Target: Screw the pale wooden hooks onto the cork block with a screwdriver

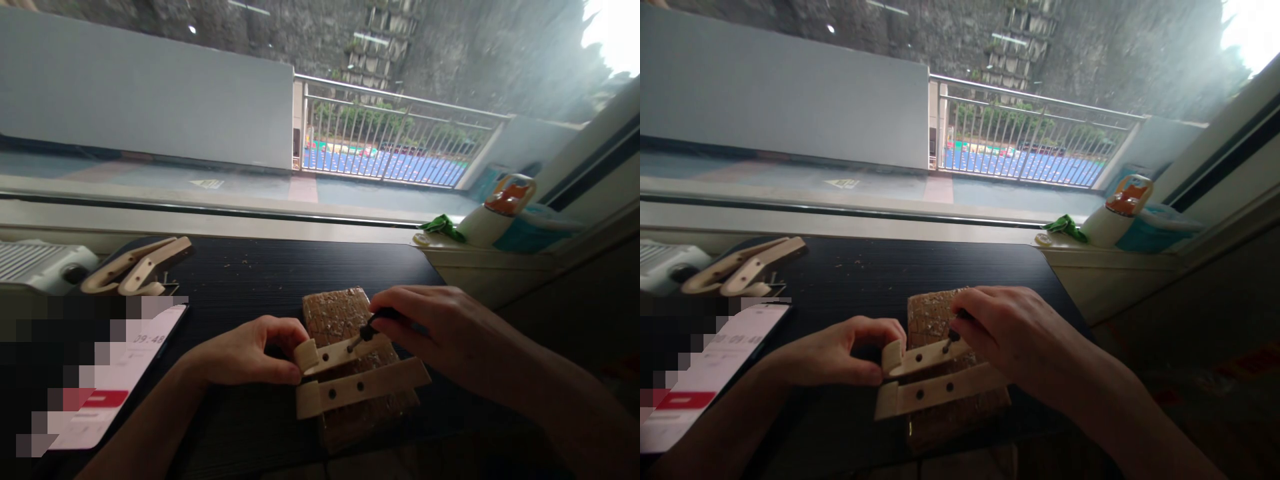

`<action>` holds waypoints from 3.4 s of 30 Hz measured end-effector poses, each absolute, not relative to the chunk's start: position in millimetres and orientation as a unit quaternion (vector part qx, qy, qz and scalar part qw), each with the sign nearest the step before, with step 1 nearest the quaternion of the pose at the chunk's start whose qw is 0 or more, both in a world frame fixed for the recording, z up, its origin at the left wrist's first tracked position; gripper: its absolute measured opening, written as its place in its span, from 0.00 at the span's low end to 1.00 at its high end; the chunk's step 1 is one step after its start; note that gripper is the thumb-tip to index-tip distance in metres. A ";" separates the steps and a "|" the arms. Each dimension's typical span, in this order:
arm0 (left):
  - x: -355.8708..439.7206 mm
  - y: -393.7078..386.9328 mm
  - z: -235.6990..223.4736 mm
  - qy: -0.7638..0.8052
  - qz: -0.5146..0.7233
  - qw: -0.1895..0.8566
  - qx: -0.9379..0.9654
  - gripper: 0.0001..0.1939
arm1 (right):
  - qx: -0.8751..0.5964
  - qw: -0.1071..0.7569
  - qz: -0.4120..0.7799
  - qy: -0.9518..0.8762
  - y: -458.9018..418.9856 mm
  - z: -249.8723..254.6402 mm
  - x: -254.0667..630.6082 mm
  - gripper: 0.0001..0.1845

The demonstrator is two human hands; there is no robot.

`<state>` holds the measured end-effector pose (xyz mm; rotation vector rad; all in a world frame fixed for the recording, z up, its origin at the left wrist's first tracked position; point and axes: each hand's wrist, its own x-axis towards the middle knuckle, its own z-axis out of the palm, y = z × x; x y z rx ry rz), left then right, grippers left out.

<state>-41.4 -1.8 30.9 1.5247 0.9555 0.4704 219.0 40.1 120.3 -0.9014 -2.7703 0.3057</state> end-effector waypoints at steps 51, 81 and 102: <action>-42.7 -0.4 29.4 0.414 0.200 0.597 0.657 0.15 | -0.291 0.099 0.107 -0.946 33.9 131.4 214.6 0.08; -43.1 -2.0 30.1 0.410 0.201 0.598 0.658 0.13 | -0.365 0.068 0.133 -0.919 37.6 123.8 214.9 0.08; -43.0 -0.8 28.3 0.404 0.206 0.600 0.659 0.14 | -0.376 0.053 0.109 -0.919 37.2 126.3 212.5 0.08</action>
